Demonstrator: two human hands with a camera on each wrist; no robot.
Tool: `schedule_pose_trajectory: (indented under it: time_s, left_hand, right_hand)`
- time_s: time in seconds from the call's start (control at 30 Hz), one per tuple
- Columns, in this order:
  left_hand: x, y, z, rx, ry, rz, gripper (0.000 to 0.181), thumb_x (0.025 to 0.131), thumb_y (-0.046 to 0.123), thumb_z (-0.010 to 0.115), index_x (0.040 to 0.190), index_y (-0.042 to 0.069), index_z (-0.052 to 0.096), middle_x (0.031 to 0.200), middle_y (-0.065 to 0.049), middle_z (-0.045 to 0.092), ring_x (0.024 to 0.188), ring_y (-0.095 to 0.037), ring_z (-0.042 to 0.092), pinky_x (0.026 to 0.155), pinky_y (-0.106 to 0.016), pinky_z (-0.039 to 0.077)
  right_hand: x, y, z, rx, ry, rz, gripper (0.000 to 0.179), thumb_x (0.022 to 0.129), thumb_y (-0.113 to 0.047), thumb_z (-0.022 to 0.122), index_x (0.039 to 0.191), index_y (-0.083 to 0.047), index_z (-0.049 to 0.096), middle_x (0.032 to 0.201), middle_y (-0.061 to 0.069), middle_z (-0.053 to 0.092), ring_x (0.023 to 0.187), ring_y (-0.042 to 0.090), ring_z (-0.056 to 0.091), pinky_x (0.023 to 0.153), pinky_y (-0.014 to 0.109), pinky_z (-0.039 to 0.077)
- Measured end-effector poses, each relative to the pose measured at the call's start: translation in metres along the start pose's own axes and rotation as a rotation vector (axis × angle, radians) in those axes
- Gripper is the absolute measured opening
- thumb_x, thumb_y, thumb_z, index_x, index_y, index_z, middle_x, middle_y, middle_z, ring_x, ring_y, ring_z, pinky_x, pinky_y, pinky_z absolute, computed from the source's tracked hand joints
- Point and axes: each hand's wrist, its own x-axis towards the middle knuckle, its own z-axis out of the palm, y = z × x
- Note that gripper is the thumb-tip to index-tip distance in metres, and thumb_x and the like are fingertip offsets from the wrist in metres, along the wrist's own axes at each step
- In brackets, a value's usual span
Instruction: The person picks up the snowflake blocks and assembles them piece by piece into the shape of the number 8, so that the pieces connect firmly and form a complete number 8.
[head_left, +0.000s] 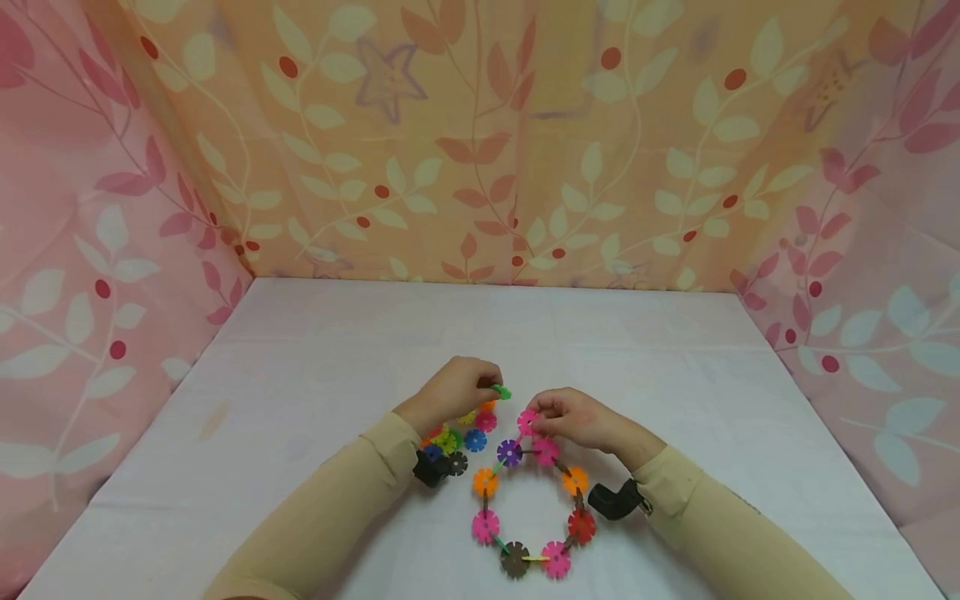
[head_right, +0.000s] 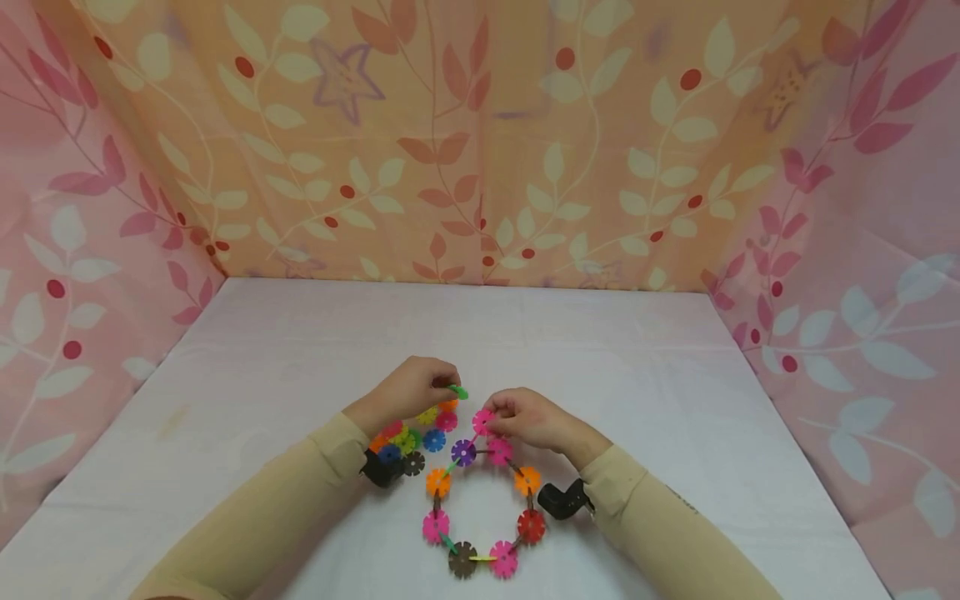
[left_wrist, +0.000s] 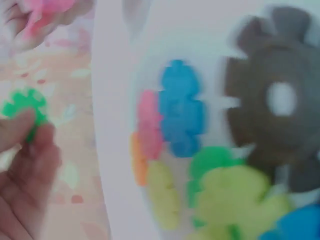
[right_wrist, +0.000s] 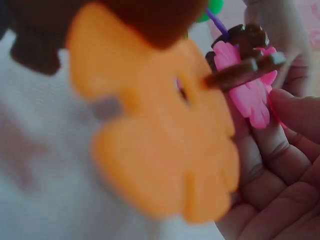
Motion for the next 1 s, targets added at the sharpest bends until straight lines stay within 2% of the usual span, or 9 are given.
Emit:
schedule_pose_trajectory:
  time_s: [0.13, 0.3, 0.5, 0.63, 0.87, 1.0]
  left_hand:
    - [0.002, 0.006, -0.008, -0.054, 0.009, 0.135, 0.006, 0.086, 0.016, 0.064, 0.085, 0.017, 0.07, 0.084, 0.01, 0.064, 0.076, -0.006, 0.056, 0.07, -0.018, 0.048]
    - [0.004, 0.011, -0.01, -0.019, -0.037, 0.303, 0.01, 0.086, 0.012, 0.064, 0.085, 0.017, 0.072, 0.086, 0.006, 0.066, 0.08, -0.001, 0.057, 0.073, -0.016, 0.047]
    - [0.008, 0.014, -0.012, 0.059, -0.072, 0.43, 0.011, 0.085, 0.008, 0.064, 0.086, 0.015, 0.073, 0.084, 0.006, 0.066, 0.077, 0.0, 0.057, 0.072, -0.012, 0.046]
    - [0.009, 0.013, -0.013, 0.085, -0.093, 0.458, 0.011, 0.085, 0.008, 0.064, 0.087, 0.013, 0.073, 0.085, 0.005, 0.066, 0.078, 0.0, 0.057, 0.072, -0.012, 0.045]
    - [0.005, 0.009, -0.011, 0.044, -0.118, 0.415, 0.012, 0.084, 0.009, 0.065, 0.09, 0.013, 0.074, 0.085, 0.006, 0.067, 0.076, 0.002, 0.058, 0.072, -0.011, 0.046]
    - [0.003, 0.01, -0.01, 0.085, -0.106, 0.461, 0.011, 0.085, 0.01, 0.065, 0.089, 0.014, 0.074, 0.082, 0.007, 0.067, 0.075, 0.003, 0.058, 0.072, -0.01, 0.045]
  right_hand:
    - [0.0, -0.001, -0.001, -0.02, -0.008, -0.005, 0.012, 0.087, -0.016, 0.062, 0.089, -0.004, 0.066, 0.072, 0.002, 0.062, 0.07, 0.015, 0.052, 0.069, 0.037, 0.046]
    - [0.001, -0.004, -0.001, -0.023, -0.024, -0.017, 0.012, 0.086, -0.016, 0.064, 0.086, -0.005, 0.069, 0.071, 0.001, 0.061, 0.069, 0.015, 0.051, 0.065, 0.036, 0.045]
    - [0.002, -0.006, -0.001, -0.009, -0.039, -0.038, 0.013, 0.088, -0.015, 0.061, 0.084, -0.005, 0.068, 0.072, 0.002, 0.059, 0.069, 0.017, 0.05, 0.064, 0.034, 0.043]
    - [0.002, -0.006, 0.0, -0.013, -0.046, -0.031, 0.015, 0.089, -0.017, 0.059, 0.083, -0.005, 0.066, 0.071, 0.002, 0.057, 0.069, 0.018, 0.049, 0.063, 0.033, 0.041]
    - [0.004, -0.002, 0.001, -0.01, -0.047, -0.053, 0.018, 0.091, -0.015, 0.055, 0.08, -0.003, 0.063, 0.069, 0.008, 0.055, 0.073, 0.026, 0.049, 0.067, 0.037, 0.04]
    - [0.003, -0.004, 0.003, -0.01, -0.043, -0.067, 0.018, 0.092, -0.012, 0.054, 0.078, -0.002, 0.062, 0.068, 0.006, 0.056, 0.073, 0.024, 0.05, 0.068, 0.035, 0.04]
